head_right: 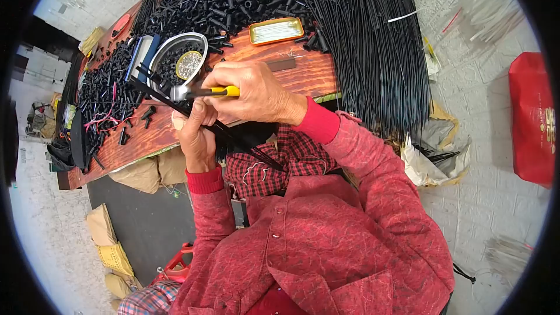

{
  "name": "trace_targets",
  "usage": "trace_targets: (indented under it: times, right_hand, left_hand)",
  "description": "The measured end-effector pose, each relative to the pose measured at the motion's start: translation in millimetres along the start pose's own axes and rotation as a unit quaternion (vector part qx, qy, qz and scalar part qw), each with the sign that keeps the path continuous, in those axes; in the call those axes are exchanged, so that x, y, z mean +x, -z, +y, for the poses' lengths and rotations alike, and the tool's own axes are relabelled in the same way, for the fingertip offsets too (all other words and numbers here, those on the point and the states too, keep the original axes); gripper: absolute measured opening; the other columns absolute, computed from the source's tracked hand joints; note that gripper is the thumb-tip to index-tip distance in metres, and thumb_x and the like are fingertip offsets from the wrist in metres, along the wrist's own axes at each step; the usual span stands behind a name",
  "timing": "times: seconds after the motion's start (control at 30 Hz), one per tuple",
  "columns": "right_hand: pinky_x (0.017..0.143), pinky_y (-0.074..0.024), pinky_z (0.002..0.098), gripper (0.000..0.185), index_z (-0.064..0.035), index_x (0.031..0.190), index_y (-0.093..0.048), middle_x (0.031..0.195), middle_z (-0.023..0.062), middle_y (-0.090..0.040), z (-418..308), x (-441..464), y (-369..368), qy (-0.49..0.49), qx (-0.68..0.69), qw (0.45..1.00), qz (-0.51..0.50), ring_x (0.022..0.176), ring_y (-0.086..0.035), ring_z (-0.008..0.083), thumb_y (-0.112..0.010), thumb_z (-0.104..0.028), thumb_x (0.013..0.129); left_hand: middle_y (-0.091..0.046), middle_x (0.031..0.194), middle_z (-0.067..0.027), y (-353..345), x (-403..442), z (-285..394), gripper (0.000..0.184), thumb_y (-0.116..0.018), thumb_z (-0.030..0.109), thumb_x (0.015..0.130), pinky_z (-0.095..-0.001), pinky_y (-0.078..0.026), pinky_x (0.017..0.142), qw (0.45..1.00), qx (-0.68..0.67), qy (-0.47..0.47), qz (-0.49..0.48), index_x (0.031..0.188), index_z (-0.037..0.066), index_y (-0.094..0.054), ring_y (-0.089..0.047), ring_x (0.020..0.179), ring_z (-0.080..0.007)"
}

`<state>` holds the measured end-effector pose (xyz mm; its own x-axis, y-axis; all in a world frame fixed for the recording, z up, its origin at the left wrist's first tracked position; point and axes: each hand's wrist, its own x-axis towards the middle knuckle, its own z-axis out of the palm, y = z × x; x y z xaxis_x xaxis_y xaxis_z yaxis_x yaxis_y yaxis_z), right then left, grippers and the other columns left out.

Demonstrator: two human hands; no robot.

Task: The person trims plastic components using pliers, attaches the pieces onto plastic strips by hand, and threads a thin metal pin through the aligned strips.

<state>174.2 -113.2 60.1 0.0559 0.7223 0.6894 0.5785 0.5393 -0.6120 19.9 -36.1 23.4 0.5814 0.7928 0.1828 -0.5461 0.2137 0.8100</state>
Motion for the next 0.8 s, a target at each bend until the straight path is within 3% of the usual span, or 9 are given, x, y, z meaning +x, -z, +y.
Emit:
trace_targets:
  times: [0.07,0.1,0.17,0.2,0.43,0.8]
  right_hand:
    - [0.063,-0.048,0.028,0.012,0.0005,0.093,-0.065,0.079,0.0049,-0.062,-6,-2,-2,-0.137,0.056,0.989,0.005,0.071,-0.061,0.0135,-0.069,-0.006,0.084]
    - [0.063,-0.048,0.028,0.012,0.0005,0.093,-0.065,0.079,0.0049,-0.062,-8,-2,-5,-0.138,0.055,0.989,0.004,0.071,-0.061,0.0135,-0.069,-0.006,0.084]
    - [0.061,-0.0461,0.0229,0.013,-0.0014,0.096,-0.065,0.079,0.0011,-0.062,-11,-3,-11,-0.296,0.292,0.909,0.02,0.069,-0.058,0.0074,-0.066,-0.013,0.09]
    - [0.06,-0.045,0.0199,0.015,-0.0017,0.097,-0.064,0.081,0.0001,-0.064,-20,0,-9,-0.329,0.35,0.877,0.016,0.066,-0.057,0.0059,-0.064,-0.016,0.092]
    - [0.057,-0.0441,0.0206,0.022,0.001,0.095,-0.064,0.075,0.0,-0.06,-17,4,-15,-0.322,0.38,0.866,0.04,0.064,-0.057,0.0064,-0.062,-0.02,0.093]
    - [0.056,-0.045,0.0213,0.024,0.0014,0.094,-0.064,0.074,-0.0003,-0.058,-14,3,-17,-0.34,0.394,0.853,0.046,0.063,-0.057,0.0072,-0.064,-0.023,0.093]
  left_hand:
    - [-0.06,0.083,-0.0033,-4,-2,-2,0.038,-0.077,0.012,0.082,-0.0216,-0.038,0.055,1.0,-0.001,-0.001,0.028,0.112,-0.001,-0.056,-0.05,0.062,-0.0074]
    - [-0.06,0.083,-0.0033,-7,-2,-1,0.038,-0.077,0.012,0.082,-0.0216,-0.038,0.055,1.0,-0.003,-0.001,0.028,0.112,-0.001,-0.056,-0.05,0.062,-0.0074]
    - [-0.062,0.089,-0.0041,-10,-2,-3,0.044,-0.076,0.015,0.083,-0.0208,-0.038,0.058,0.999,0.017,-0.024,0.014,0.119,-0.003,-0.056,-0.05,0.065,-0.0072]
    - [-0.063,0.094,-0.0041,-8,-2,-3,0.05,-0.072,0.019,0.087,-0.0211,-0.039,0.062,0.999,0.015,-0.033,-0.019,0.127,-0.004,-0.054,-0.051,0.069,-0.0074]
    - [-0.06,0.095,-0.0017,-11,-4,-5,0.047,-0.063,0.022,0.094,-0.0228,-0.041,0.071,0.999,0.004,-0.036,-0.026,0.132,-0.004,-0.051,-0.051,0.076,-0.0083]
    - [-0.059,0.093,-0.0012,-8,-5,-6,0.044,-0.065,0.02,0.094,-0.0243,-0.043,0.074,0.999,0.005,-0.036,-0.021,0.129,-0.003,-0.053,-0.052,0.077,-0.0091]
